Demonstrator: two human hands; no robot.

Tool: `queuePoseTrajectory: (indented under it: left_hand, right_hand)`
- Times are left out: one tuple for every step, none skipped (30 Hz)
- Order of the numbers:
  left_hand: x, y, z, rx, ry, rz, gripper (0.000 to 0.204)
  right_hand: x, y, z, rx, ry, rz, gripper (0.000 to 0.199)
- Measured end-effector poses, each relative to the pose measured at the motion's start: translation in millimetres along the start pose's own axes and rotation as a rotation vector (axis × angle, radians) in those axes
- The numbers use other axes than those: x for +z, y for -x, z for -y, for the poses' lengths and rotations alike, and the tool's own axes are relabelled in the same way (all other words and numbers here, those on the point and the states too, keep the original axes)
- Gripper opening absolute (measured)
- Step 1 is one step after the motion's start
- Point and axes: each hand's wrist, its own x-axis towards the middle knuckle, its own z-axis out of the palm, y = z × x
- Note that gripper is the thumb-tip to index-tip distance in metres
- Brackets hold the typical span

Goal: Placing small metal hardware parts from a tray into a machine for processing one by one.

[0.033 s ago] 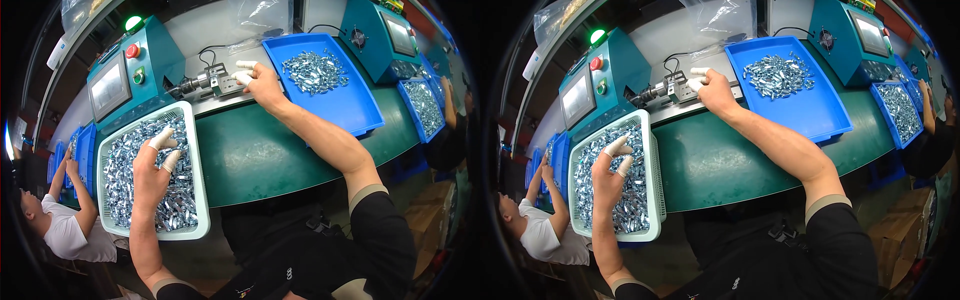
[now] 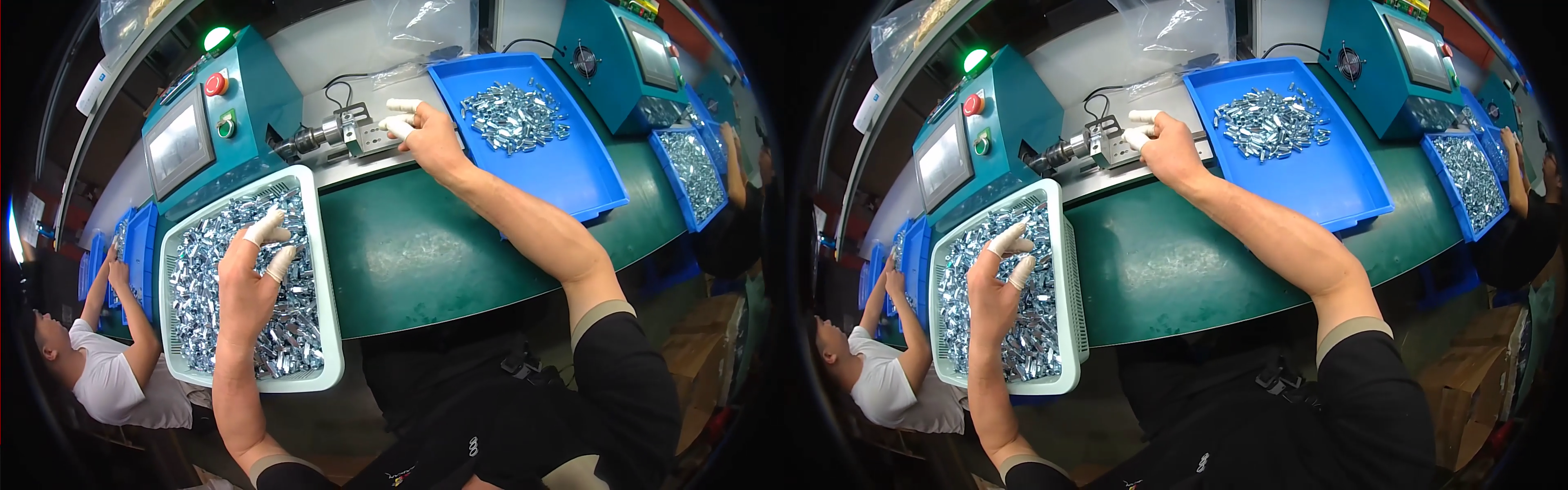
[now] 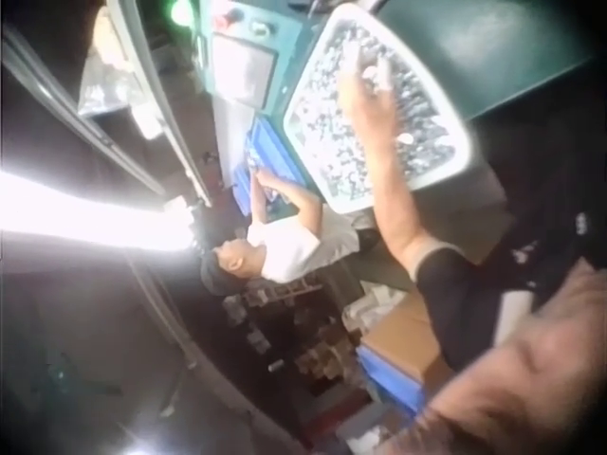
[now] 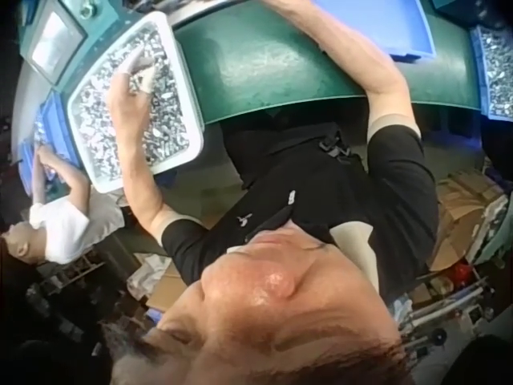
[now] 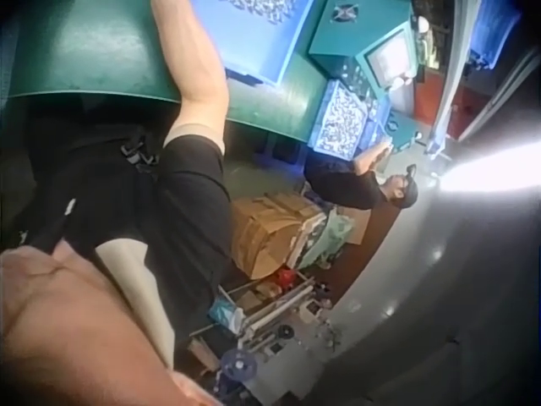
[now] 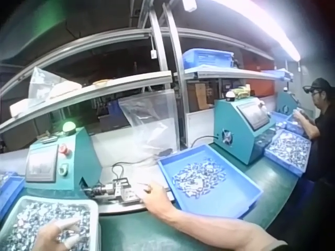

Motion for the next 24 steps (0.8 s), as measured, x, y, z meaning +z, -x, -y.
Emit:
queuePoseTrajectory:
  left_hand:
    - [-1,1,1,0.001,-0.004,0.003,0.051]
    - [-1,1,2,0.011,-0.019,0.013,0.050]
    - [-1,2,3,0.021,-0.034,0.022,0.049]
    - [-2,1,2,0.022,-0.037,0.023,0.049]
    - [-2,1,1,0.012,-0.034,0.024,0.047]
    - [-2,1,0,0.003,-0.031,0.026,0.046]
    - [-2,1,0,0.004,-0.033,0.028,0.046]
    - [-3,0,-1,-0.013,-0.032,0.037,0.045]
    - [-3,0,-1,-0.030,-0.031,0.045,0.045]
    - [-3,0,-1,-0.031,-0.035,0.046,0.045]
    - [-3,0,0,-0.033,-0.041,0.047,0.043]
    - [-2,0,1,-0.035,-0.046,0.048,0.042]
    - [-2,0,1,-0.033,-0.047,0.043,0.039]
    - [-2,0,1,-0.038,-0.053,0.042,0.039]
    - [-1,-2,2,-0.011,-0.071,0.040,0.039]
    - [0,-2,3,0.015,-0.090,0.036,0.039]
    - [1,-2,3,0.008,-0.091,0.024,0.036]
    - [1,-1,4,0.003,-0.096,0.022,0.036]
    - [0,-2,5,0.000,-0.163,0.044,0.035]
    - [0,-1,6,-0.002,-0.229,0.065,0.033]
    - [0,0,11,0.027,-0.260,0.068,0.029]
    - [1,1,14,0.025,-0.264,0.064,0.029]
    - [1,3,16,0.045,-0.275,0.079,0.027]
    - [-1,4,17,0.065,-0.287,0.095,0.025]
  right_hand:
    - [0,2,2,0.003,0.026,0.002,0.043]
    - [0,3,3,0.006,0.052,0.004,0.043]
    - [1,3,3,0.006,0.047,0.004,0.043]
    - [1,3,4,0.008,0.042,0.000,0.042]
    - [1,3,4,0.011,0.038,-0.004,0.042]
    - [1,3,4,0.010,0.034,-0.003,0.042]
    - [0,2,2,0.011,0.042,-0.010,0.042]
    - [-1,2,0,0.011,0.050,-0.017,0.042]
    - [-2,1,-1,0.011,0.046,-0.018,0.042]
    - [-2,-1,-2,0.008,0.055,-0.028,0.043]
    - [-2,-2,-2,0.004,0.063,-0.037,0.043]
    - [-3,-2,-3,0.005,0.058,-0.035,0.043]
    - [-3,0,-2,0.006,0.105,-0.038,0.045]
    - [-3,0,-1,0.008,0.151,-0.040,0.047]
    - [-2,1,-2,0.008,0.146,-0.034,0.047]
    - [-2,1,-3,-0.030,0.174,-0.048,0.049]
    - [-2,0,-4,-0.068,0.202,-0.063,0.052]
    - [-4,-1,-4,-0.069,0.198,-0.057,0.052]
    - [-6,-3,-2,-0.033,0.199,-0.047,0.054]
    - [-8,-4,-1,0.002,0.201,-0.038,0.057]
    - [-8,-4,-1,0.001,0.223,-0.024,0.059]
    - [-6,-4,-2,-0.003,0.221,-0.020,0.059]
    - [-3,-4,-3,0.010,0.236,-0.016,0.059]
    - [-1,-5,-4,0.023,0.251,-0.012,0.059]
